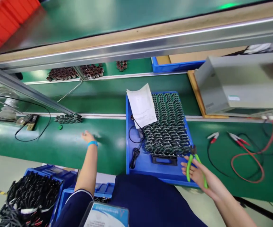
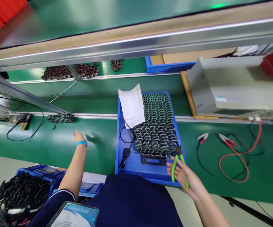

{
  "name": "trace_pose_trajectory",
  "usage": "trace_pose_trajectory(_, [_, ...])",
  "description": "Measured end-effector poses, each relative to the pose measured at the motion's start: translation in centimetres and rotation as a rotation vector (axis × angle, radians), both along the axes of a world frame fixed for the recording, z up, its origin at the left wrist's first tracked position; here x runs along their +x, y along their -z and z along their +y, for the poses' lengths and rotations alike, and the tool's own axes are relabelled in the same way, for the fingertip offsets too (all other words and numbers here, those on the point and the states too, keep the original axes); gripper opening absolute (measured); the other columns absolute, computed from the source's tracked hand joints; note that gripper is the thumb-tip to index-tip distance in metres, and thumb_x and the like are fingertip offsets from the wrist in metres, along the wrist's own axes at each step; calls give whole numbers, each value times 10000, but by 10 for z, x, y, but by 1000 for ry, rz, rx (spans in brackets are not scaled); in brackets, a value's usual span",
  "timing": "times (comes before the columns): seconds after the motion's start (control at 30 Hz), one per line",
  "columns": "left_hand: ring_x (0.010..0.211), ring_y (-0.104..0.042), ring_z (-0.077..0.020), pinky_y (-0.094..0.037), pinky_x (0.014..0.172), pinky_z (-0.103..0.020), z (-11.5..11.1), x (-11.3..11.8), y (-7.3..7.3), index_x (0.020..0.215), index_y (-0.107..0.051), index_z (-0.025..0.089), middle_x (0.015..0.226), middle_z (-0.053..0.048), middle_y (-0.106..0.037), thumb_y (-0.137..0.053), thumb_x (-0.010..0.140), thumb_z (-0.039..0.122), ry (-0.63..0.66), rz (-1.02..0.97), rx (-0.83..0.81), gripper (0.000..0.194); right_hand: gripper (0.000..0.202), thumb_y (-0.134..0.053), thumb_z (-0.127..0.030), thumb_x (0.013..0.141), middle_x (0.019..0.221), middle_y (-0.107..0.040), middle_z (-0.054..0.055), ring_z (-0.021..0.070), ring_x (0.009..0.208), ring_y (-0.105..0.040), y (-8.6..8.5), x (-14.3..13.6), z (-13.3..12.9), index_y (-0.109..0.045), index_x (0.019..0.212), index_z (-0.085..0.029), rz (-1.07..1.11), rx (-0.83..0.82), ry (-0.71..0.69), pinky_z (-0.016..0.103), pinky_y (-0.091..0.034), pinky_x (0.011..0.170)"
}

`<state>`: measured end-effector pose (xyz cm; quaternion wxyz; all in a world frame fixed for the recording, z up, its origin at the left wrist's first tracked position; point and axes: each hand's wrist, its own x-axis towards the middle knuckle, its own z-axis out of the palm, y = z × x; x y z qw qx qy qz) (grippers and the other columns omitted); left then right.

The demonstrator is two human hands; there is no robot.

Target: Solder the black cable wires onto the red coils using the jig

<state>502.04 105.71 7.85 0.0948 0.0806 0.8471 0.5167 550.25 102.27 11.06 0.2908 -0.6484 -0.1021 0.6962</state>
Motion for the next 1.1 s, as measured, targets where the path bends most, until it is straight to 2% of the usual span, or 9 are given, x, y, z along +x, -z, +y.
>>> trace_pose_trajectory(0.07, [987,-560,-205,-483,838,-421,10,56,18,1170,-503,148,1146,-96,-545,-497,880,353,246,72,-16,355,428,-678,-361,642,766,-656,61,190,657,-632,1,4,-2,-544,1014,-199,-43,72,35,324,-558,597])
trace_pose_trajectory(0.13, [999,-555,-207,-466,857,-419,14,116,24,1165,-498,133,1131,-115,-549,-431,904,361,545,161,-7,353,438,-701,-367,633,753,-653,30,148,629,-617,2,10,-3,-545,1013,-215,-78,133,93,266,-546,590])
trace_pose_trajectory(0.23, [1055,-532,-210,-402,950,-405,9,199,16,1043,-591,182,1072,-99,-598,-476,861,429,1108,311,30,329,474,-728,-405,616,749,-650,12,121,627,-609,5,18,-7,-547,1012,-218,-106,202,143,222,-532,585])
trace_pose_trajectory(0.3, [1080,-524,-213,-376,982,-378,5,244,7,1037,-615,220,1086,-71,-613,-577,767,517,1471,406,42,403,499,-740,-426,600,743,-649,11,124,622,-609,7,23,-10,-544,1006,-211,-115,222,153,227,-530,573])
trace_pose_trajectory(0.4, [1178,-446,-284,-316,1030,-398,1,290,2,1203,-536,158,1261,-133,-518,-718,611,533,1783,554,-42,724,546,-760,-440,569,732,-646,11,133,606,-605,9,30,-16,-538,1006,-200,-121,230,154,244,-527,553])
trace_pose_trajectory(0.47, [1181,-424,-320,-299,1021,-436,0,307,3,1288,-440,75,1280,-200,-472,-724,659,399,1848,646,-166,763,579,-771,-455,548,732,-647,16,132,602,-602,10,34,-21,-538,1008,-190,-124,229,155,242,-523,550])
trace_pose_trajectory(0.57, [1078,-483,-292,-357,932,-431,0,318,5,1312,-382,49,1127,-193,-537,-581,791,221,1871,749,-373,584,612,-779,-475,527,733,-650,21,121,592,-593,11,42,-28,-542,1008,-181,-131,227,170,226,-513,544])
trace_pose_trajectory(0.8, [1004,-533,-223,-455,843,-429,11,327,4,1198,-474,152,1125,-95,-533,-522,856,373,1871,840,-725,410,604,-783,-480,510,723,-650,31,131,561,-588,19,61,-40,-553,978,-176,-139,214,219,245,-507,505])
trace_pose_trajectory(1.1, [979,-566,-205,-496,819,-412,34,324,1,1169,-508,148,1127,-91,-555,-529,863,350,2019,822,-800,367,568,-774,-440,542,718,-648,26,131,578,-599,19,78,-39,-543,986,-172,-139,239,215,231,-519,517])
